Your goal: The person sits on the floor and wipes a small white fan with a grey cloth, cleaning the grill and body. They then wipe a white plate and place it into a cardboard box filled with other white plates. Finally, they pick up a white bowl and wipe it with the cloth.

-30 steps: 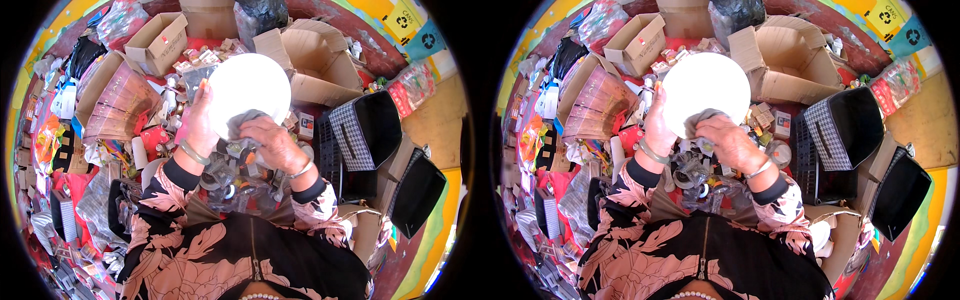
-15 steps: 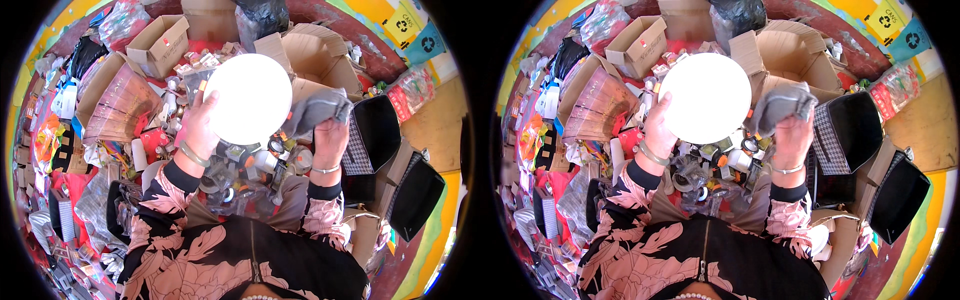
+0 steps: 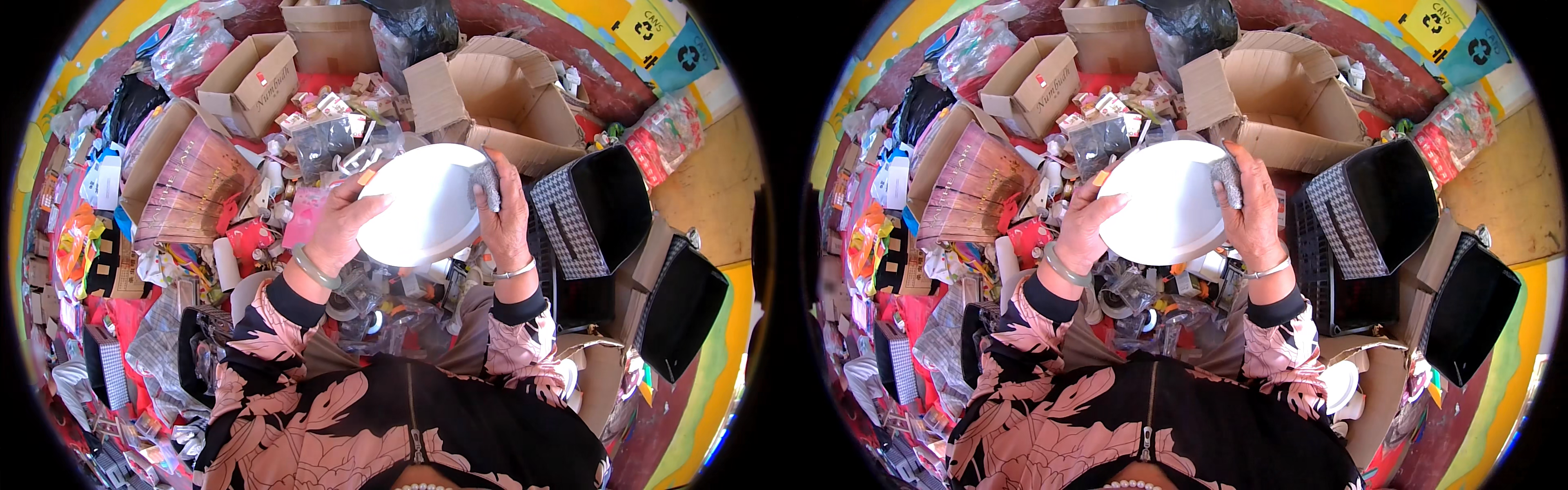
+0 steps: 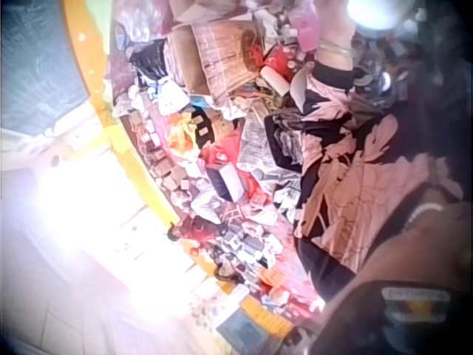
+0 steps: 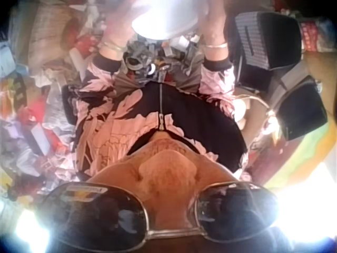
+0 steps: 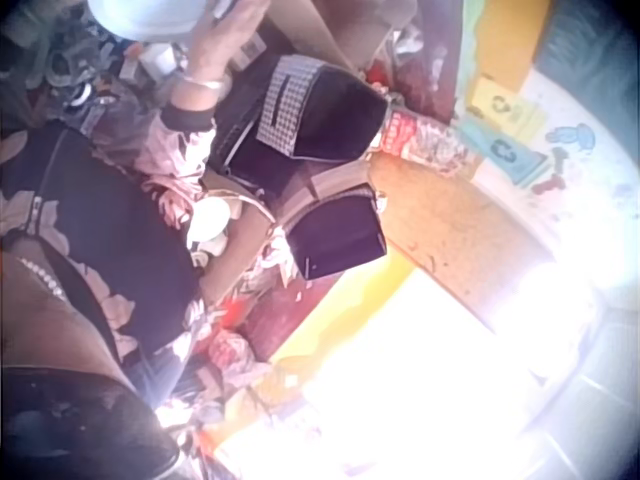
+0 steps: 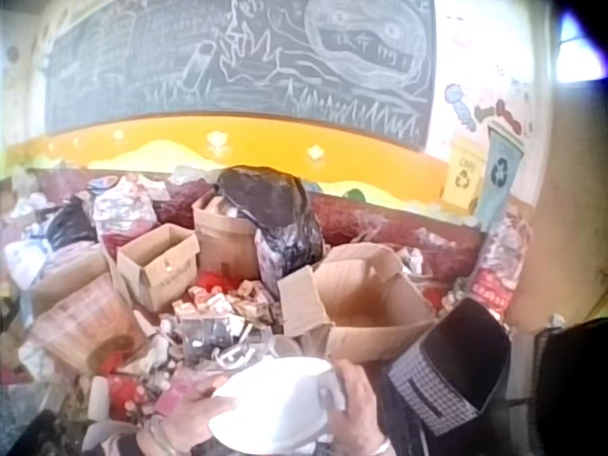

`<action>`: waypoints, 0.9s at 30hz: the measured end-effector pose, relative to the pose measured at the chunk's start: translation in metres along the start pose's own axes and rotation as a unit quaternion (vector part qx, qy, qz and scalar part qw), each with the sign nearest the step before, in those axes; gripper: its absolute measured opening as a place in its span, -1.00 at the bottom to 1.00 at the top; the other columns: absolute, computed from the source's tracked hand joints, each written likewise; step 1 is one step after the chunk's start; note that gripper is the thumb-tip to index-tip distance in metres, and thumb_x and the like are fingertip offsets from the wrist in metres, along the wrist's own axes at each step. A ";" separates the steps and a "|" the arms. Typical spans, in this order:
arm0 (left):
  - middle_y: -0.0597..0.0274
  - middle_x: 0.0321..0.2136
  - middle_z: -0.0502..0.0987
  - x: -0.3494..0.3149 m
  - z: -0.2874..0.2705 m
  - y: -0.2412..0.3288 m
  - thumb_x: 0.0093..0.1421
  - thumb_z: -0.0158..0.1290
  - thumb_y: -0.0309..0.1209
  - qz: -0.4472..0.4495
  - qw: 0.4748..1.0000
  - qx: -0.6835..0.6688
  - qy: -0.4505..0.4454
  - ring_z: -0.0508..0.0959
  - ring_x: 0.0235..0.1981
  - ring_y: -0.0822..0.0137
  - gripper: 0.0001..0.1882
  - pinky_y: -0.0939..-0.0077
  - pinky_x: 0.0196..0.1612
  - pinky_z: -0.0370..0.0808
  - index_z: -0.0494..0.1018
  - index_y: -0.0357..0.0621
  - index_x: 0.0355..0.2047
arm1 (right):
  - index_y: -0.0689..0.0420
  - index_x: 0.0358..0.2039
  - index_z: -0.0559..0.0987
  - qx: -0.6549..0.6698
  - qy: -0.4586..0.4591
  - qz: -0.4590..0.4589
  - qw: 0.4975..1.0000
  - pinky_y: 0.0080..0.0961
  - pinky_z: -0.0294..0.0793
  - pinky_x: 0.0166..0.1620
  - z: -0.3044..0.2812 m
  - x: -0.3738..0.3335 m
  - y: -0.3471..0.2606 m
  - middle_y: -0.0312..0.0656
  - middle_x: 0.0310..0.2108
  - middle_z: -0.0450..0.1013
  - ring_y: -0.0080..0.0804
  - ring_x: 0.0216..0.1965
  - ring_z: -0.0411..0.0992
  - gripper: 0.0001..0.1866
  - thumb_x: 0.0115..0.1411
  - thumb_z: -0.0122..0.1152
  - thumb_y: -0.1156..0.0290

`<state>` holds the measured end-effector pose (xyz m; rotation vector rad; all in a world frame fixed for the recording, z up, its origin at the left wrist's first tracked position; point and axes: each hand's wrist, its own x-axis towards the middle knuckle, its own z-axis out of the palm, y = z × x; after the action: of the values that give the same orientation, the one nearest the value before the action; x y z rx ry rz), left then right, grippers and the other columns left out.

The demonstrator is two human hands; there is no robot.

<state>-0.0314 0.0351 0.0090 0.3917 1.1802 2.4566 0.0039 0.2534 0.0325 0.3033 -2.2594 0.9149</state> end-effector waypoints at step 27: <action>0.10 -0.30 0.51 0.023 -0.033 0.026 0.15 -0.01 -0.42 0.201 0.948 0.026 0.245 0.46 -0.25 0.38 -0.87 0.54 -0.04 0.31 0.46 -0.24 -0.41 | 0.15 -0.25 0.41 0.117 0.101 0.191 0.969 -0.63 0.38 -0.30 -0.008 -0.014 0.010 -0.25 -0.38 0.39 -0.58 -0.38 0.35 -0.75 0.03 0.20 0.49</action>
<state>-0.0709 0.0081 0.0109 0.0250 1.4808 2.9962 0.0144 0.2658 0.0221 -0.1263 -2.0560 1.3523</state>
